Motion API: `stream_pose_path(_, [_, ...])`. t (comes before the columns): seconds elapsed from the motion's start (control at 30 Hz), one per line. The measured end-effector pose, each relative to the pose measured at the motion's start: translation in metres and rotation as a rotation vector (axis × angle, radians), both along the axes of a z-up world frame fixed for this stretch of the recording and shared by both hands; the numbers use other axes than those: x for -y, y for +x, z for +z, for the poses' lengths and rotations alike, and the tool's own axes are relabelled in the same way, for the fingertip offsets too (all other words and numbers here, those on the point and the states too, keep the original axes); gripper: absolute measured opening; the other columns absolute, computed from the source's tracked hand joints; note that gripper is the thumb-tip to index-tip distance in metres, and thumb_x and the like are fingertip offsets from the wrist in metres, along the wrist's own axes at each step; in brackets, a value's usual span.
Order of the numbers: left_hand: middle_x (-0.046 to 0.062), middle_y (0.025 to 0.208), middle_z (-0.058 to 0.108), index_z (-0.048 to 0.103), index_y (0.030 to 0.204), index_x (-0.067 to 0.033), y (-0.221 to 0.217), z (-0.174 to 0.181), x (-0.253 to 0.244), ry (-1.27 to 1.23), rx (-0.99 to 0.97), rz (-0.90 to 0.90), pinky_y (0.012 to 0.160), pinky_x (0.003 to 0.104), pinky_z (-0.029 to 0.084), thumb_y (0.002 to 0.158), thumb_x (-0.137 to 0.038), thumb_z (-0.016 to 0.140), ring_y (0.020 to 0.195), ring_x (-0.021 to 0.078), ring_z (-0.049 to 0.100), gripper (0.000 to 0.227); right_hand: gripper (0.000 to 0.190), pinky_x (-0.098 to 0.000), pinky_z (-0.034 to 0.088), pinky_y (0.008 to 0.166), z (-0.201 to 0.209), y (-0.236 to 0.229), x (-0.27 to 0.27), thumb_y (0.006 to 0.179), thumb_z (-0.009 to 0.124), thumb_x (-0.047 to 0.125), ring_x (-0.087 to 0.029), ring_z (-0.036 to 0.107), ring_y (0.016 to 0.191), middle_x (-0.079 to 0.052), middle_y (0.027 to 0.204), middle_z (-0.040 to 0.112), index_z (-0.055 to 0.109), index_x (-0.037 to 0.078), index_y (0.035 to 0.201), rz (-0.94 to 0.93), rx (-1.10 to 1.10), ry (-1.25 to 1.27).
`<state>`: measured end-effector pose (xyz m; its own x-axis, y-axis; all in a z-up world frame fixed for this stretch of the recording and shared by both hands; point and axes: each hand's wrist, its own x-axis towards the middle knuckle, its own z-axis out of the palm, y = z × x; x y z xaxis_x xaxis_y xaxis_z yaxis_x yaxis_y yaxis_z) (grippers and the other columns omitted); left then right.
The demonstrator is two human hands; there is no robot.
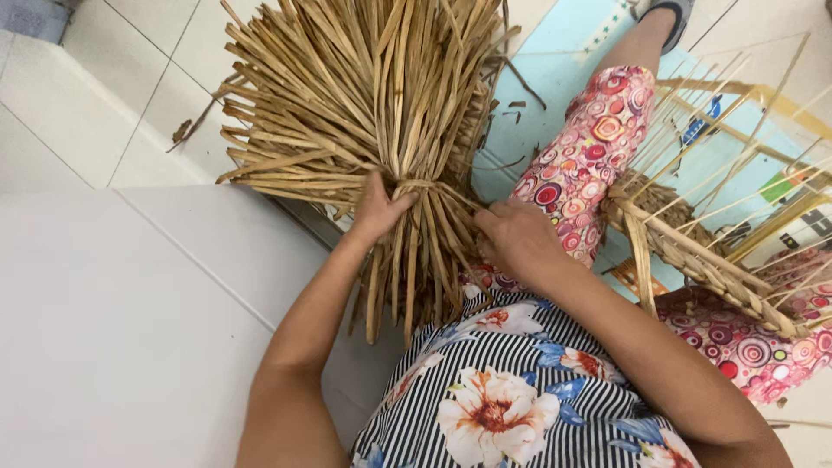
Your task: The person weaves dried plant fibers through a wooden frame to create a basket-like structure, handling individual strips and threading them between vertical wooden sticks.
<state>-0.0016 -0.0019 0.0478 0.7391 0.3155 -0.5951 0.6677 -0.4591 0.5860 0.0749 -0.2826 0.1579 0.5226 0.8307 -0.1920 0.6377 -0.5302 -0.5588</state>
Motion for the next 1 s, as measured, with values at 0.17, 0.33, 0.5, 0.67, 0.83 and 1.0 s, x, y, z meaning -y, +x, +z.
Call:
stream_pose_path(0.17, [0.012,0.13,0.062,0.058,0.14,-0.0112,0.033,0.051,0.027,0.47,0.442,-0.575,0.109,0.044,0.045,0.09,-0.015,0.066,0.124,0.0298,0.057,0.051,0.021,-0.0426,0.044,0.076,0.026,0.019,0.003,0.074,0.07,0.012,-0.03,0.056,0.089,-0.008,0.09,0.059,0.071,0.013,0.094,-0.058,0.389,0.186])
stream_pose_path(0.33, [0.007,0.114,0.066,0.074,0.111,-0.0142,0.056,0.056,0.043,0.609,0.423,-0.873,0.095,0.042,0.049,0.085,-0.006,0.063,0.112,0.0284,0.058,0.029,0.013,-0.0421,0.043,0.08,0.032,0.015,0.001,0.08,0.066,0.011,-0.028,0.055,0.091,-0.007,0.089,0.054,0.07,0.013,0.092,0.022,0.432,0.347])
stream_pose_path(0.5, [0.005,0.107,0.068,0.074,0.102,-0.0128,0.061,0.04,0.043,0.658,0.354,-1.02,0.096,0.04,0.052,0.088,-0.01,0.063,0.112,0.0264,0.059,0.019,0.018,-0.042,0.043,0.082,0.025,0.016,0.009,0.08,0.066,0.01,-0.027,0.056,0.092,-0.005,0.092,0.057,0.073,0.015,0.096,-0.055,0.387,0.329])
stream_pose_path(0.67, [0.008,0.103,0.068,0.074,0.1,-0.0109,0.069,0.024,0.043,0.659,0.343,-0.952,0.086,0.042,0.055,0.083,-0.007,0.067,0.109,0.0279,0.06,0.018,0.019,-0.0428,0.044,0.092,0.033,0.026,0.01,0.084,0.069,0.007,-0.028,0.058,0.102,-0.005,0.103,0.061,0.073,0.015,0.101,-0.135,0.346,0.326])
stream_pose_path(0.83, [0.007,0.097,0.07,0.071,0.096,-0.0084,0.074,0.029,0.043,0.527,0.259,-0.756,0.083,0.043,0.054,0.091,-0.02,0.071,0.099,0.0265,0.061,0.013,0.031,-0.0518,0.042,0.102,0.052,0.039,0.014,0.083,0.074,0.003,-0.039,0.056,0.121,-0.016,0.127,0.06,0.068,0.008,0.113,-0.312,0.537,0.495])
stream_pose_path(1.0, [0.004,0.094,0.072,0.071,0.101,-0.013,0.079,0.028,0.051,0.421,0.192,-0.569,0.075,0.042,0.054,0.091,-0.027,0.072,0.092,0.024,0.061,0.017,0.028,-0.05,0.046,0.095,0.042,0.028,0.006,0.084,0.075,0.004,-0.037,0.059,0.113,-0.017,0.123,0.063,0.067,0.006,0.11,-0.287,0.417,0.532])
